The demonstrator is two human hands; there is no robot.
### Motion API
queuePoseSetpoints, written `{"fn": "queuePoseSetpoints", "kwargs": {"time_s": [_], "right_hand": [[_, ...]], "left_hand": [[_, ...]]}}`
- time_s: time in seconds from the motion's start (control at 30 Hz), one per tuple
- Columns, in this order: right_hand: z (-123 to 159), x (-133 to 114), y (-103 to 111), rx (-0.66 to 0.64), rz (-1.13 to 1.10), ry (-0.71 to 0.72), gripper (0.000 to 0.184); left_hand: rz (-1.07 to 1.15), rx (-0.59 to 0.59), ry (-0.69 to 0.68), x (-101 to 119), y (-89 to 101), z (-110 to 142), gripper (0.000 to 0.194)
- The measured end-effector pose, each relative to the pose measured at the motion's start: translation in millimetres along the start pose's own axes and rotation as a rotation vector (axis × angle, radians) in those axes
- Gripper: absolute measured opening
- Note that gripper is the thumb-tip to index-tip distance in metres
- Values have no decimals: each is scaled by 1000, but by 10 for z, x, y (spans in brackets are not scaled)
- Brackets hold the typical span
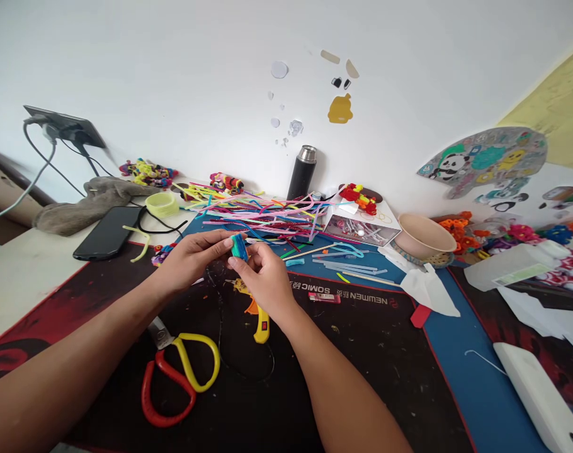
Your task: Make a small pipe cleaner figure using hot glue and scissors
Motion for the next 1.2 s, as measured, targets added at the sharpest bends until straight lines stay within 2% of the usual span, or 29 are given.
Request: {"fn": "queuePoseSetpoints", "kwargs": {"time_s": [0.17, 0.43, 0.67, 0.87, 1.03, 1.2], "right_hand": [[2, -63, -1, -3, 24, 13, 37], [30, -81, -78, -117, -224, -165, 47], [81, -81, -141, -187, -247, -207, 46], [62, -54, -118, -140, -229, -212, 50], [13, -7, -68, -75, -233, -211, 50], [1, 18, -54, -62, -226, -202, 50]], "left_hand": [[132, -4, 60, -104, -9, -6, 43], [283, -84, 181, -195, -18, -32, 41], [352, -119, 241, -256, -56, 4, 37], [356, -70, 233, -253, -11, -13, 39], [254, 14, 128, -202, 69, -55, 39], [96, -35, 20, -118, 24, -27, 38]]}}
Point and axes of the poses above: each hand's wrist, its own z-axis away from the middle knuckle, its own y-axis out of the back of the hand, x = y × z, the point moved 9 cm from there along -z, towards the middle knuckle, and after that the axes turned 11 degrees about x, right-handed, at the moved point
